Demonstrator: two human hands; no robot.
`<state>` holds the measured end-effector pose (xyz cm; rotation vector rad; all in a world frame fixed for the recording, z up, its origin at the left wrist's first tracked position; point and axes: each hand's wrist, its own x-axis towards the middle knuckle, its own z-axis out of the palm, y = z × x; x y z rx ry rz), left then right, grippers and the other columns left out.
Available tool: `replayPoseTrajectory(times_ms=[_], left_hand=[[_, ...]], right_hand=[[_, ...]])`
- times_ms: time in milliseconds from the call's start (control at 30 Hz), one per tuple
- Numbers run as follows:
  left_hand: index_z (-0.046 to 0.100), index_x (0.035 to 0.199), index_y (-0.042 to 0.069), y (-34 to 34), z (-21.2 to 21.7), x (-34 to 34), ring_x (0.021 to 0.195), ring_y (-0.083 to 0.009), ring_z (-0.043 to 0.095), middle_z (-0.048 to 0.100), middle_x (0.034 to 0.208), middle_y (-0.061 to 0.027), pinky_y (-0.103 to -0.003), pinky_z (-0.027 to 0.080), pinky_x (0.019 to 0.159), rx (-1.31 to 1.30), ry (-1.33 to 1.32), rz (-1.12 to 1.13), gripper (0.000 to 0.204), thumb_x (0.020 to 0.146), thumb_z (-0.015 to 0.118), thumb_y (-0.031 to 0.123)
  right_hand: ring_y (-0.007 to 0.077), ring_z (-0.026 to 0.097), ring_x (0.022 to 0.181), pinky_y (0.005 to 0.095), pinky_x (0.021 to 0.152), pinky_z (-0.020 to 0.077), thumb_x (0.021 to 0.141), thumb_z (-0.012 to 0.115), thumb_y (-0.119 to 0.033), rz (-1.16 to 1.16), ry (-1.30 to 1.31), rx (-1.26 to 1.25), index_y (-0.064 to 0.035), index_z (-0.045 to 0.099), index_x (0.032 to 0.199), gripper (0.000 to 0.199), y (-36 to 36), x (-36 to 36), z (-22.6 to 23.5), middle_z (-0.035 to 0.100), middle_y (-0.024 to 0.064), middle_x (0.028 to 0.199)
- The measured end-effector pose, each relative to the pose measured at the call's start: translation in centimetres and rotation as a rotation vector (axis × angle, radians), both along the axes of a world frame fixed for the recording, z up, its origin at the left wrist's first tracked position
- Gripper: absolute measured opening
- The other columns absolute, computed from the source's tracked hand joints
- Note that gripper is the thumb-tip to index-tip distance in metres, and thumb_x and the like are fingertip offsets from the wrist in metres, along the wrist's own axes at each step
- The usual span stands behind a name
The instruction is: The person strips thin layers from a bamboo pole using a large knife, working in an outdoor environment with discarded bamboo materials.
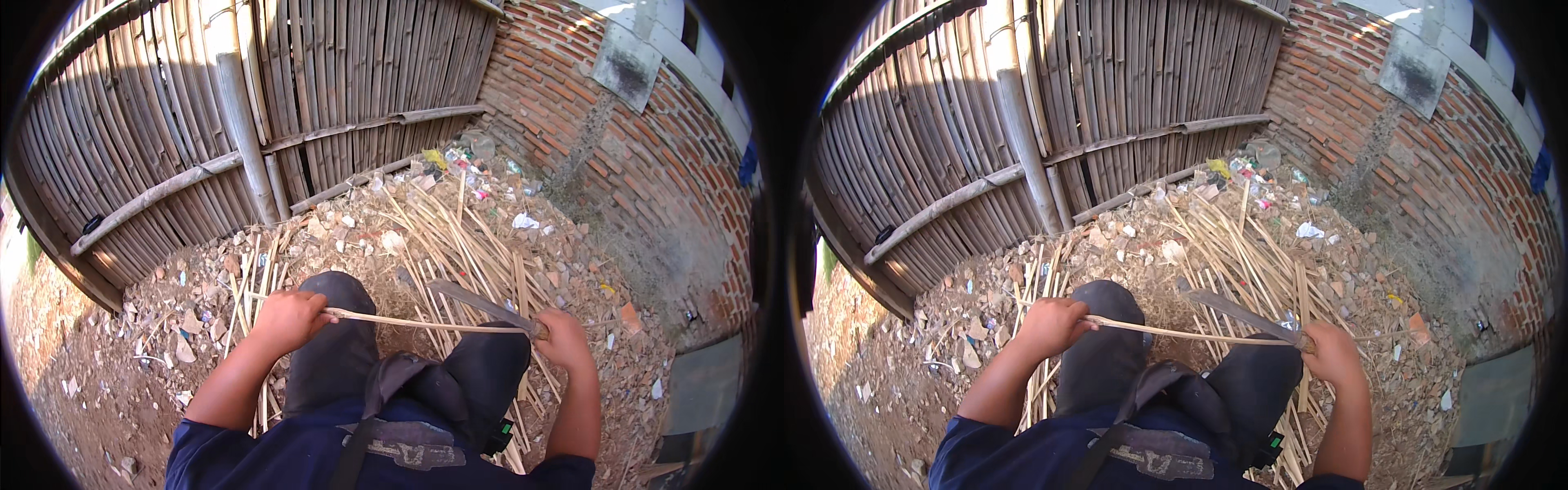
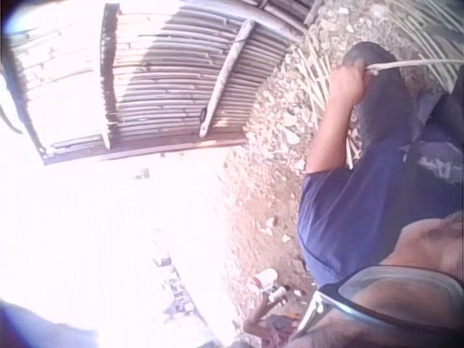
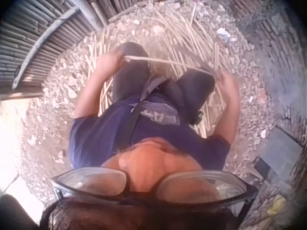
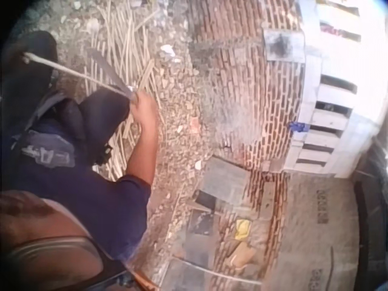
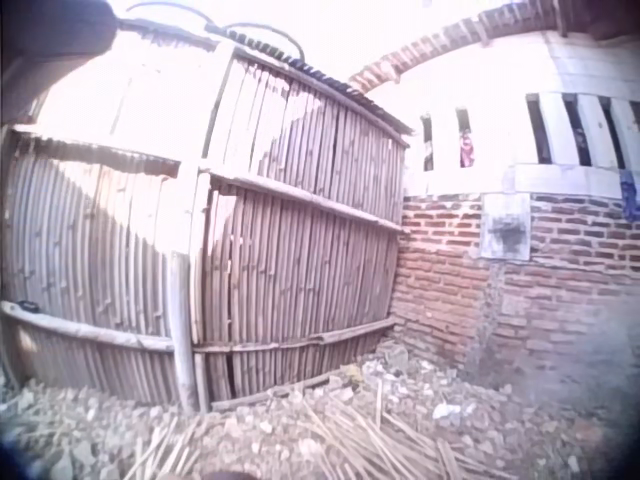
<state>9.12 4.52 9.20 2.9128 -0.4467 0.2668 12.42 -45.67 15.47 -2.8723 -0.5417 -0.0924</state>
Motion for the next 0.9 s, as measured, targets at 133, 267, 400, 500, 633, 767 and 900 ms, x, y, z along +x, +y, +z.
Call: replayPoseTrajectory(times_ms=[133, 267, 400, 500, 633, 767, 900], left_hand=[[0.066, 0.089, 0.008, 1.4, -2.4, -4.1, 0.078, -0.0384, 0.069, 0.069, 0.08, -0.0144, -0.051, 0.054, 0.07, -0.136, 0.125, 0.118, 0.039, 0.094, 0.066, 0.046], [0.064, 0.085, 0.006, 1.9, -5.1, -7.7, 0.078, -0.0418, 0.068, 0.069, 0.079, -0.0184, -0.053, 0.053, 0.07, -0.233, 0.229, 0.335, 0.04, 0.097, 0.062, 0.044], [0.067, 0.087, 0.006, 1.3, -6.6, -9.6, 0.08, -0.0444, 0.068, 0.07, 0.081, -0.0217, -0.054, 0.053, 0.071, -0.345, 0.285, 0.472, 0.039, 0.099, 0.061, 0.042], [0.065, 0.102, 0.007, 0.6, -7.8, -10.1, 0.08, -0.0469, 0.068, 0.07, 0.081, -0.0238, -0.055, 0.053, 0.071, -0.44, 0.314, 0.504, 0.033, 0.101, 0.059, 0.04], [0.059, 0.117, 0.008, 0.0, -8.5, -10.1, 0.08, -0.0472, 0.068, 0.069, 0.079, -0.0239, -0.056, 0.052, 0.072, -0.444, 0.314, 0.526, 0.033, 0.101, 0.058, 0.037], [0.06, 0.113, 0.005, -0.4, -8.9, -10.1, 0.08, -0.046, 0.068, 0.069, 0.086, -0.0226, -0.056, 0.052, 0.071, -0.346, 0.171, 0.474, 0.027, 0.099, 0.06, 0.028], [0.061, 0.118, 0.004, -0.9, -8.3, -9.6, 0.082, -0.0427, 0.067, 0.067, 0.1, -0.0197, -0.052, 0.053, 0.071, -0.253, 0.054, 0.394, 0.026, 0.093, 0.06, 0.012]], right_hand=[[0.0402, 0.064, 0.097, 0.0463, 0.079, 0.0518, 0.07, 0.075, -0.01, 0.001, -0.153, 0.091, -0.0046, 0.068, 0.103, 0.035, 2.4, 0.6, 1.4, 0.066, 0.0162, 0.096], [0.0398, 0.066, 0.093, 0.0473, 0.078, 0.0525, 0.076, 0.078, -0.017, 0.022, -0.145, 0.141, -0.0088, 0.069, 0.106, 0.033, 4.9, 2.9, 0.6, 0.067, 0.0159, 0.093], [0.0414, 0.065, 0.08, 0.0469, 0.071, 0.0508, 0.082, 0.081, -0.026, 0.171, -0.129, 0.237, -0.0045, 0.068, 0.1, 0.03, 9.2, 5.8, -1.4, 0.065, 0.0193, 0.08], [0.0406, 0.067, 0.082, 0.0477, 0.071, 0.0514, 0.083, 0.08, -0.03, 0.232, -0.006, 0.207, -0.0058, 0.068, 0.1, 0.032, 11.8, 8.0, -3.0, 0.067, 0.0185, 0.082], [0.0401, 0.068, 0.084, 0.0492, 0.073, 0.0526, 0.084, 0.078, -0.034, 0.305, 0.044, 0.19, -0.0084, 0.067, 0.105, 0.036, 14.0, 11.0, -5.7, 0.07, 0.0173, 0.085], [0.0402, 0.069, 0.088, 0.0513, 0.075, 0.053, 0.084, 0.077, -0.034, 0.297, 0.126, 0.234, -0.011, 0.066, 0.111, 0.037, 13.8, 14.2, -9.5, 0.071, 0.0167, 0.089], [0.0406, 0.069, 0.089, 0.0509, 0.076, 0.0538, 0.084, 0.076, -0.036, 0.299, 0.135, 0.276, -0.0099, 0.067, 0.113, 0.04, 13.6, 14.3, -11.7, 0.071, 0.0181, 0.089]])
